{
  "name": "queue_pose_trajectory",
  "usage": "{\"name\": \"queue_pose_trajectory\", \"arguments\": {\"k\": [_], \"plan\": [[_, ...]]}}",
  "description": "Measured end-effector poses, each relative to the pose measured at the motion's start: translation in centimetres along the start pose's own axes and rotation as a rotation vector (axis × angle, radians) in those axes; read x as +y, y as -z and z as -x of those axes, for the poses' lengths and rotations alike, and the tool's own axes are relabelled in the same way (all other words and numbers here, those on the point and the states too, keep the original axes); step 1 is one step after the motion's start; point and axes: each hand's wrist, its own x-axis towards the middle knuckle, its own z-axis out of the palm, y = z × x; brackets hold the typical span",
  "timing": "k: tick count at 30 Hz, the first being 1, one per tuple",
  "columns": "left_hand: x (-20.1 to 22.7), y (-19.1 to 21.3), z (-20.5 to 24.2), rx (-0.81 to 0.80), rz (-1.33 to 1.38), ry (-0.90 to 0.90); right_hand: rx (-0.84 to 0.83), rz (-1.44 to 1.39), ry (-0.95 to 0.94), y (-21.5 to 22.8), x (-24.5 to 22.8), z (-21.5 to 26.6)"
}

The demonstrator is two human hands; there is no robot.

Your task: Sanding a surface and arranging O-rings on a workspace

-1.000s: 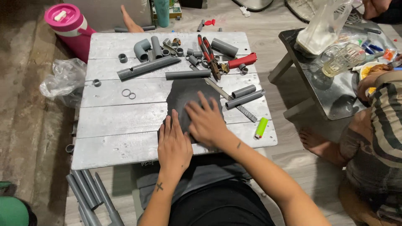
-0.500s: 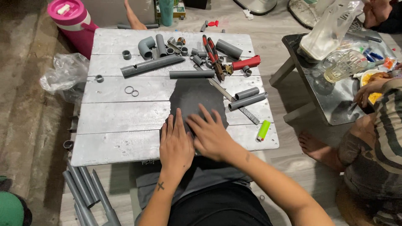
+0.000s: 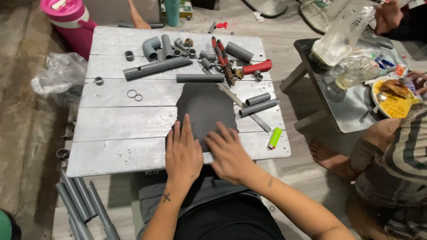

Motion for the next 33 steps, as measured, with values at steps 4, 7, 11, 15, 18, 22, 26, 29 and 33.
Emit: {"name": "queue_pose_trajectory", "arguments": {"k": [4, 7, 11, 15, 18, 22, 26, 29, 33], "plan": [[-0.4, -0.5, 0.1, -0.023, -0.010, 0.006, 0.087, -0.019, 0.019, -1.6, 1.2, -4.6], [-0.4, -0.5, 0.0, -0.011, -0.002, -0.001, 0.110, 0.167, -0.038, -2.6, 4.2, -6.1], [-0.2, -0.1, 0.0, -0.008, 0.011, 0.007, -0.013, 0.206, -0.177, -0.6, 4.6, -2.7], [0.0, 0.2, -0.2, -0.004, 0.027, 0.017, -0.100, 0.093, -0.182, 0.8, 0.9, 0.9], [-0.6, -1.1, 0.2, 0.062, -0.035, -0.005, -0.033, 0.033, -0.034, 0.3, -0.9, -1.0], [-1.0, -1.7, 0.0, 0.092, -0.022, -0.072, 0.018, 0.102, -0.025, -2.8, 2.4, -5.3], [-0.5, -0.9, -0.1, 0.037, -0.047, -0.030, 0.062, 0.212, -0.151, -1.8, 5.6, -4.8], [-0.2, -0.7, 0.1, -0.018, -0.061, 0.017, -0.013, 0.120, -0.197, 0.7, 4.2, -1.7], [-0.2, -1.1, 0.2, -0.008, -0.098, 0.033, -0.199, -0.124, -0.165, 3.7, -0.2, -0.1]]}}
